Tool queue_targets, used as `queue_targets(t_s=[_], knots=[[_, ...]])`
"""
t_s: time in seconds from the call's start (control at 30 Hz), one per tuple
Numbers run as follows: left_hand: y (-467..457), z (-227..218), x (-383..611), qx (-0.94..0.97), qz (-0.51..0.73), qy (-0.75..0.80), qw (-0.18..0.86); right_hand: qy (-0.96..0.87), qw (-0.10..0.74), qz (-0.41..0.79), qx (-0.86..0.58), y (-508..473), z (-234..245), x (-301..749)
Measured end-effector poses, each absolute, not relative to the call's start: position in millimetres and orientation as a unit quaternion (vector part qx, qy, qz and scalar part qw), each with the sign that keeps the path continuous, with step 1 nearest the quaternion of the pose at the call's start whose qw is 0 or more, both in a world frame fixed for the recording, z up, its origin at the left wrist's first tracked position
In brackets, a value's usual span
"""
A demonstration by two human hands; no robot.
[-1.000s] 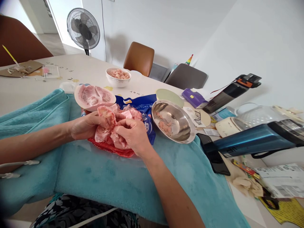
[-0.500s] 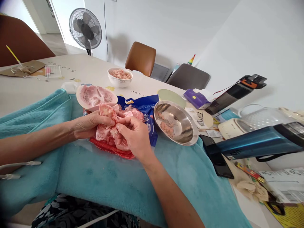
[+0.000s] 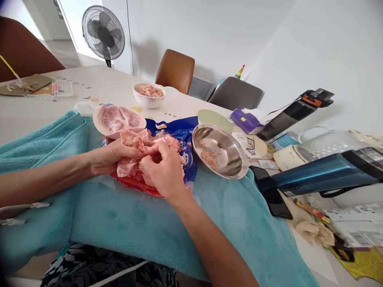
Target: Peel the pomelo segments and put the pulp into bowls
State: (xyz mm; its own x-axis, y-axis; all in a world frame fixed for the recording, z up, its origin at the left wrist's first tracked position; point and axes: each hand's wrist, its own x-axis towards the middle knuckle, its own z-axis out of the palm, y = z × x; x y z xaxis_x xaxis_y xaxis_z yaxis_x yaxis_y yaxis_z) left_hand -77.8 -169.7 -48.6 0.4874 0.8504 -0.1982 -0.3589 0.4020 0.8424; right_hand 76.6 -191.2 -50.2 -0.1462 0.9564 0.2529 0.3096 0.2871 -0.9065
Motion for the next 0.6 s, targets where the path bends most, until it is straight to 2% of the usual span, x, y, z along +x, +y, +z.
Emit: queue_targets(t_s=[0.13,0.23,0.37,0.6], knots=[[-167.8,-49.6,-80.5,0.374,0.377,0.295,0.794,-0.567,0.459,0.533,-0.429,-186.9,-50.4,80.7],[-167.4,-50.8,-80.7,0.38,0.369,0.279,0.801,-0.521,0.474,0.577,-0.413,-186.5,-48.1,83.0],[-168.2,-51.8,-79.5,0.374,0.376,0.292,0.796,-0.532,0.482,0.558,-0.417,-188.1,-45.4,84.7],[-170.4,-53.9,-79.5,0.374,0.41,0.346,0.756,-0.597,0.441,0.482,-0.466,-186.6,-48.9,85.6]])
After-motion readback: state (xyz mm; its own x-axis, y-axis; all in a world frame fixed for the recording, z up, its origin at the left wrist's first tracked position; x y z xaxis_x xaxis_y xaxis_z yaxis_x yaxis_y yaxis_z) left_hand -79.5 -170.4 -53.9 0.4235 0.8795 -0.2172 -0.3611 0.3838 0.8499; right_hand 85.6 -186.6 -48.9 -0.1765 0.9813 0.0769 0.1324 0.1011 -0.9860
